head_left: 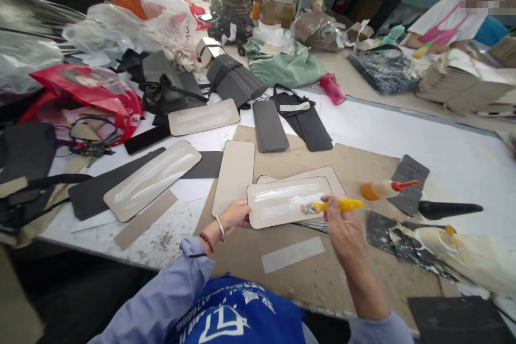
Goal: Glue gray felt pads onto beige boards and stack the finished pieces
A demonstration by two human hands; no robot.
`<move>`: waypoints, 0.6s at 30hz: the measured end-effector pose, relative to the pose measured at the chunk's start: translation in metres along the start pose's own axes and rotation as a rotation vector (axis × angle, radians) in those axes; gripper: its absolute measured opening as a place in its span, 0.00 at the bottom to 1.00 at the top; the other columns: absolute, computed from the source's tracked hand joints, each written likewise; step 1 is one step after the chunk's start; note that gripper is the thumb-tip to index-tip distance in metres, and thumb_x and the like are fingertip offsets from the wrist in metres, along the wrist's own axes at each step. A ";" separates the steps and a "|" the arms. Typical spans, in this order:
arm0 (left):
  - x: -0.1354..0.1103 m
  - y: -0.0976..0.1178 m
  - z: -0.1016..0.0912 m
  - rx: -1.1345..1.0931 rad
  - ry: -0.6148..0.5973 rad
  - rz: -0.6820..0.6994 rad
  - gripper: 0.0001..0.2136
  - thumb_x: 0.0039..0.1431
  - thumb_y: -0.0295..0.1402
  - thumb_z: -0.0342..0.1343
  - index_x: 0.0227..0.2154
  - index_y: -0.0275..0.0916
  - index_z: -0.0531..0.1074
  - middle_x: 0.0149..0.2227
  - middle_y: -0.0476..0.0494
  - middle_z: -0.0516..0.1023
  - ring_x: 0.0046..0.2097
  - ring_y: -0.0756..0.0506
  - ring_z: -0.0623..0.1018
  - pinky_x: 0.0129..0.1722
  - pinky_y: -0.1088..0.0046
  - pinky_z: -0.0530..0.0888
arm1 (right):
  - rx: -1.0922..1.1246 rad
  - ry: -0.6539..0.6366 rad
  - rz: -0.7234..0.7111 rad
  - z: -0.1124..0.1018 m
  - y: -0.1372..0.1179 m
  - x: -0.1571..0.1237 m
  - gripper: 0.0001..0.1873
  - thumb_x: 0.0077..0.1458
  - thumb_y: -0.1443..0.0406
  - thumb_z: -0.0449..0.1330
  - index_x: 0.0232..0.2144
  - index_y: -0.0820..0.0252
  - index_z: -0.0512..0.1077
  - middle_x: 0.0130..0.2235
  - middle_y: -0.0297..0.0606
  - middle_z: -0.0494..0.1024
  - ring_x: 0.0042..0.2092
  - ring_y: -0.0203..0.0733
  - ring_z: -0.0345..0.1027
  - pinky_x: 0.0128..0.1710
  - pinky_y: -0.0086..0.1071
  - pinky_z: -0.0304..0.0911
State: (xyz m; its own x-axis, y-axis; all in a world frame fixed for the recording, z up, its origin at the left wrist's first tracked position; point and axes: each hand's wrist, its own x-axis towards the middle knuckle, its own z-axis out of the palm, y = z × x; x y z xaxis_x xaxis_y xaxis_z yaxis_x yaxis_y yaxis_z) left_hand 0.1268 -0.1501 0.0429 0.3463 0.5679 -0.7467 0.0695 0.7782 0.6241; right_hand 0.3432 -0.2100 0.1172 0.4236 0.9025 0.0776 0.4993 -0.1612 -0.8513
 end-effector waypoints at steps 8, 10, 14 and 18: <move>0.014 -0.016 -0.006 0.060 0.007 0.096 0.09 0.39 0.23 0.53 0.27 0.32 0.74 0.19 0.48 0.76 0.24 0.49 0.75 0.25 0.75 0.72 | 0.256 -0.015 0.283 0.050 0.048 -0.033 0.23 0.47 0.46 0.54 0.32 0.59 0.66 0.28 0.35 0.71 0.27 0.39 0.67 0.31 0.34 0.64; 0.018 -0.020 -0.008 0.065 0.001 0.116 0.09 0.40 0.23 0.54 0.28 0.32 0.74 0.18 0.49 0.74 0.23 0.49 0.74 0.24 0.76 0.70 | 0.137 0.143 0.282 0.023 0.072 -0.022 0.25 0.45 0.45 0.54 0.32 0.60 0.66 0.28 0.36 0.72 0.27 0.40 0.67 0.32 0.35 0.64; 0.016 -0.022 -0.008 0.056 0.004 0.125 0.12 0.42 0.23 0.53 0.33 0.33 0.74 0.17 0.50 0.74 0.22 0.50 0.74 0.23 0.77 0.69 | -0.087 0.348 0.209 -0.030 0.098 -0.004 0.25 0.47 0.45 0.53 0.33 0.62 0.66 0.29 0.39 0.72 0.28 0.41 0.67 0.34 0.37 0.63; 0.006 -0.019 -0.005 -0.003 -0.020 0.119 0.16 0.43 0.24 0.54 0.39 0.33 0.71 0.25 0.46 0.78 0.27 0.47 0.76 0.28 0.72 0.73 | -0.188 0.335 0.052 -0.019 0.074 -0.014 0.22 0.50 0.49 0.52 0.32 0.62 0.69 0.33 0.43 0.72 0.34 0.43 0.68 0.41 0.40 0.62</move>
State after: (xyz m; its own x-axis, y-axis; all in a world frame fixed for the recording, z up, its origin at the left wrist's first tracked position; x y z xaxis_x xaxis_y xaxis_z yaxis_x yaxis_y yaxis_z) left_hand 0.1230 -0.1597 0.0252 0.3709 0.6505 -0.6628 0.0240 0.7068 0.7070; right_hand 0.3885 -0.2426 0.0632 0.6597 0.7158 0.2287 0.5876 -0.3017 -0.7508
